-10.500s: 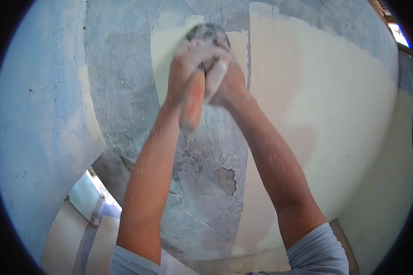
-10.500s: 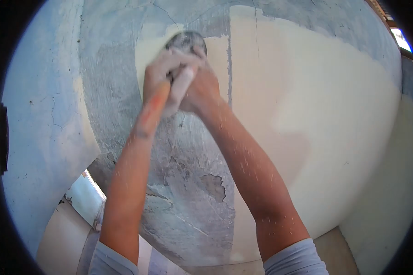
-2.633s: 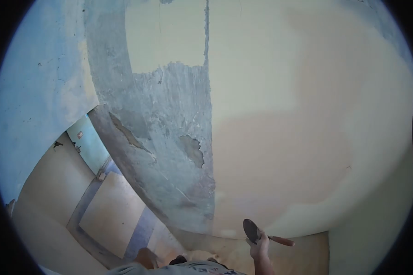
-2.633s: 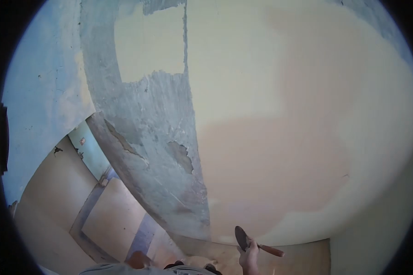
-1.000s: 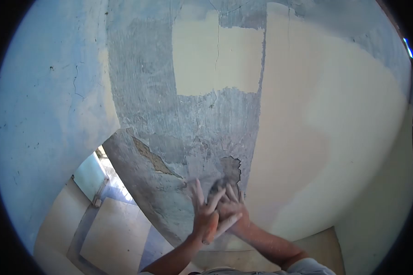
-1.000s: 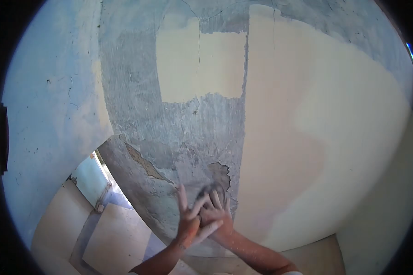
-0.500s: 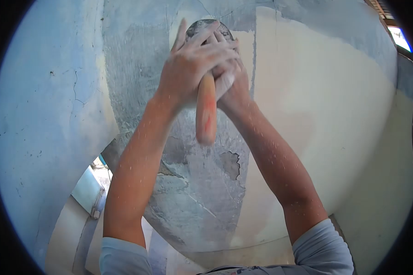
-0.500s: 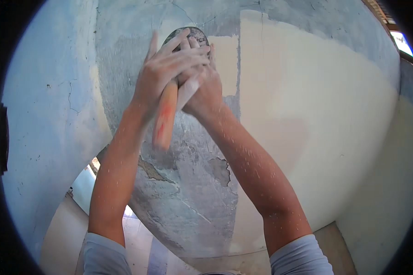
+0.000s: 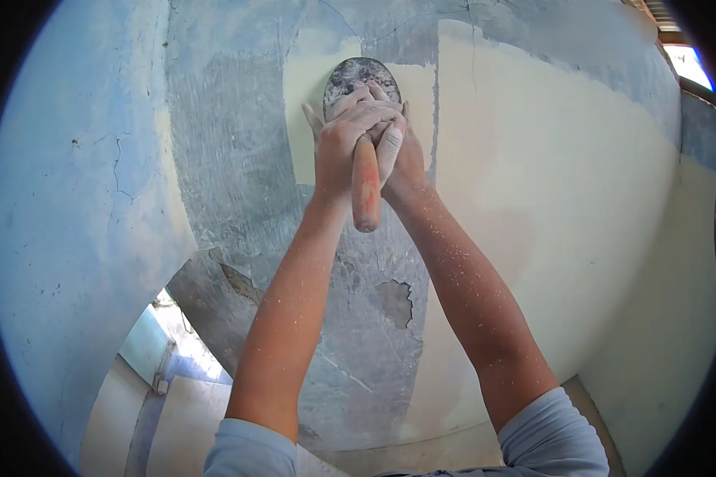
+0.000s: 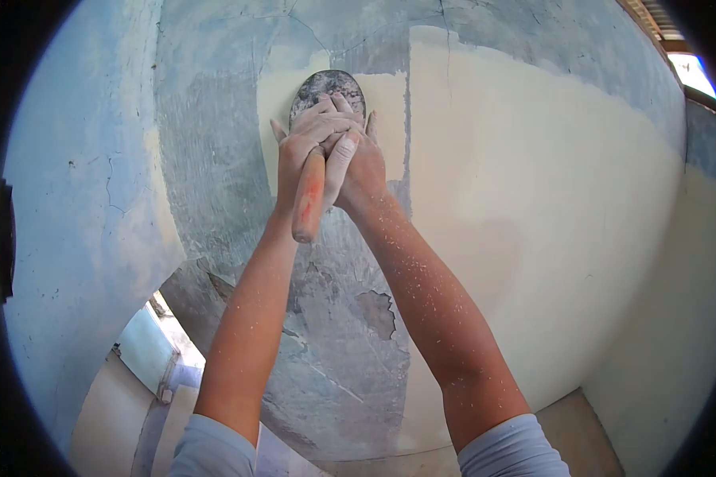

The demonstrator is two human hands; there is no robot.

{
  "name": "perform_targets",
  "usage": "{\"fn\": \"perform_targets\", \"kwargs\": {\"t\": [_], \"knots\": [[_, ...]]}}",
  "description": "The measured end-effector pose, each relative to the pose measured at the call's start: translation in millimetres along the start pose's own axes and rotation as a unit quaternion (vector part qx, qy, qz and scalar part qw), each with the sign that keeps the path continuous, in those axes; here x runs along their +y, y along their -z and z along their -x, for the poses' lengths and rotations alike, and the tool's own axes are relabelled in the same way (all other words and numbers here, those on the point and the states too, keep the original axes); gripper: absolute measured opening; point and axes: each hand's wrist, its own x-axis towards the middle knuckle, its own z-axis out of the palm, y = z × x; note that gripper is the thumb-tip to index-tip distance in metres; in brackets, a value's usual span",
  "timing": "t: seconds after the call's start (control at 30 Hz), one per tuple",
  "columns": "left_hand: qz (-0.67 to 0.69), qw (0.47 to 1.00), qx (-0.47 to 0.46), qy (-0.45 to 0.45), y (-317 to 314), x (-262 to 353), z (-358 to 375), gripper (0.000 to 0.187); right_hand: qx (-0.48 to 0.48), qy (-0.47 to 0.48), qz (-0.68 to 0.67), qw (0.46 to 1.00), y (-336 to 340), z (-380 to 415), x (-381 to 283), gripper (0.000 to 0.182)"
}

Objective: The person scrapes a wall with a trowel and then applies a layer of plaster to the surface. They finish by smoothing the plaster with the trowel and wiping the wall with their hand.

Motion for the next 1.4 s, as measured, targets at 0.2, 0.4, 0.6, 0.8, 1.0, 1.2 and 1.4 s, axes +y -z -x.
{"fn": "perform_targets", "kwargs": {"t": [0.2, 0.4, 0.6, 0.8, 1.0, 1.2, 1.4], "knots": [[-0.001, 1.0, 0.021, -0.002, -3, 1, 6, 0.016, 0.028, 0.08, 0.04, 0.996, 1, 4, 8, 0.052], [0.021, 0.999, 0.026, -0.039, -5, -8, -32, 0.015, 0.084, 0.094, -0.017, 0.992, -2, -31, 16, 0.054], [-0.008, 0.998, -0.004, -0.056, 4, 4, -1, 0.017, 0.047, 0.073, 0.016, 0.996, -8, 4, 5, 0.057], [0.005, 0.997, 0.009, -0.081, 1, -10, -53, 0.021, -0.078, 0.032, -0.001, 0.996, 39, -59, -2, 0.063], [0.017, 0.997, 0.014, -0.077, 3, -4, -11, 0.012, 0.04, 0.067, 0.017, 0.997, -4, -5, 6, 0.062], [0.017, 0.999, -0.012, -0.05, 3, -4, -53, 0.018, -0.066, 0.024, 0.012, 0.997, 22, -43, 8, 0.062], [-0.019, 0.999, -0.016, -0.034, 4, 6, -11, 0.016, 0.017, 0.056, 0.066, 0.996, 0, -4, 7, 0.066]]}}
